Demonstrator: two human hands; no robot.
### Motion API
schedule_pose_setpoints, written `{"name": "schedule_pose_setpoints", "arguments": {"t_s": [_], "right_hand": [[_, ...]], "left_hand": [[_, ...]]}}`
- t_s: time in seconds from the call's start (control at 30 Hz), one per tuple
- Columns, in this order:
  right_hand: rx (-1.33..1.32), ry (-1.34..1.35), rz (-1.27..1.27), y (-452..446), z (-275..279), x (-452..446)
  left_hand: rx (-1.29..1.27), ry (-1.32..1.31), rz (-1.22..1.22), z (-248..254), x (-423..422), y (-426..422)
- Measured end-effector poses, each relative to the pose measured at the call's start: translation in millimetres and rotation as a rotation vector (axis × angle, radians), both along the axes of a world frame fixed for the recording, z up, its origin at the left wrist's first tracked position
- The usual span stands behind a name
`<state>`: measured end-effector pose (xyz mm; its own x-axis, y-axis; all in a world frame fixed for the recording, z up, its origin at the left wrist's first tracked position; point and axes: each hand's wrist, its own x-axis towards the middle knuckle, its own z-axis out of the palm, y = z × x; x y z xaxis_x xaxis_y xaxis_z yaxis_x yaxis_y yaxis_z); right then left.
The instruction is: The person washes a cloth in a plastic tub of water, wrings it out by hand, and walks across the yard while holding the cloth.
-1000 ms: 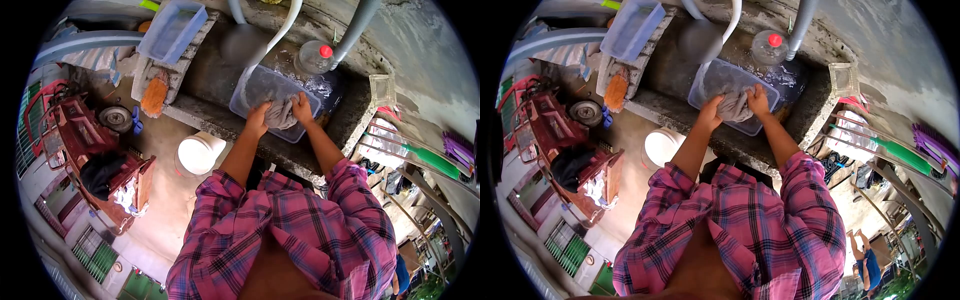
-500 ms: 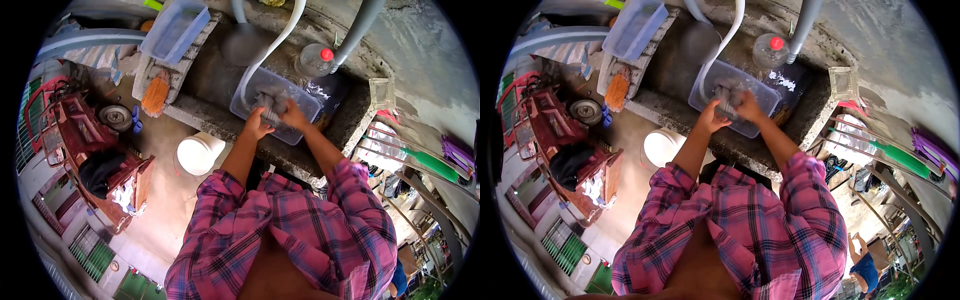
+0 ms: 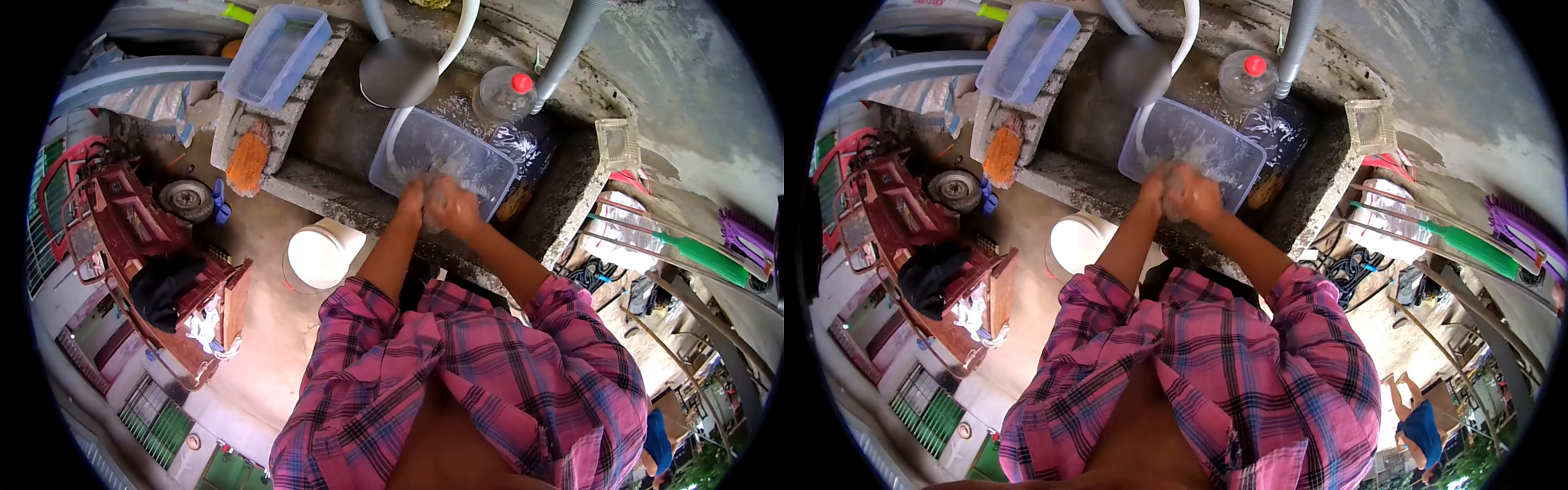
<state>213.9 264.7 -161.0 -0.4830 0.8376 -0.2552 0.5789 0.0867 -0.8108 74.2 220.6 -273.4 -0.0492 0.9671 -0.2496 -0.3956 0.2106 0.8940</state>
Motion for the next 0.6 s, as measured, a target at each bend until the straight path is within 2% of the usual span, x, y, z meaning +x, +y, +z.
{"name": "schedule_pose_setpoints", "arguments": {"t_s": [0.03, 0.07, 0.1, 0.17, 0.2, 0.27, 0.3, 0.37, 0.4, 0.47, 0.5, 0.53, 0.6], "right_hand": [[-0.116, -0.115, -0.076, 8.6, -16.3, 3.5], [-0.128, -0.051, -0.240, 14.5, -35.5, 6.5], [-0.133, 0.016, -0.402, 22.1, -58.3, 9.9], [0.236, -0.034, -0.329, 32.1, -113.8, 25.9], [0.083, -0.094, -0.399, 30.9, -119.0, 26.9], [-0.219, -0.218, -0.534, 30.5, -128.9, 28.9], [-0.202, -0.312, -0.354, 21.4, -132.8, 24.2], [-0.162, -0.489, 0.007, -3.0, -134.3, 11.9], [-0.128, -0.459, 0.378, 4.8, -135.0, 22.2], [-0.303, -0.556, 0.101, 12.5, -155.5, 26.6], [-0.383, -0.599, -0.043, 23.1, -145.5, 21.3], [-0.310, -0.377, -0.021, 31.5, -131.7, 25.0], [-0.383, -0.055, 0.216, 46.6, -70.5, 25.8]], "left_hand": [[-0.405, -0.259, 0.134, 34.7, 6.6, 13.4], [-0.809, -0.517, 0.266, 51.9, 10.7, 18.2], [-0.775, -0.486, 0.265, 52.0, 11.0, 18.6], [-0.708, -0.416, 0.267, 52.1, 6.5, 17.5], [-0.754, -0.336, 0.326, 77.7, 8.4, 22.7], [-0.935, -0.212, 0.389, 87.4, 3.4, 24.3], [-1.022, -0.146, 0.419, 88.3, -0.2, 24.8], [-1.018, -0.269, 0.377, 87.1, -3.9, 21.0], [-1.014, -0.330, 0.355, 84.4, -5.4, 18.4], [-1.084, -0.426, 0.388, 75.3, -2.4, 14.9], [-1.111, -0.475, 0.402, 68.7, 0.6, 15.5], [-1.153, -0.435, 0.411, 63.7, 4.7, 15.6], [-1.215, -0.538, 0.391, 81.1, 8.8, 21.9]]}}
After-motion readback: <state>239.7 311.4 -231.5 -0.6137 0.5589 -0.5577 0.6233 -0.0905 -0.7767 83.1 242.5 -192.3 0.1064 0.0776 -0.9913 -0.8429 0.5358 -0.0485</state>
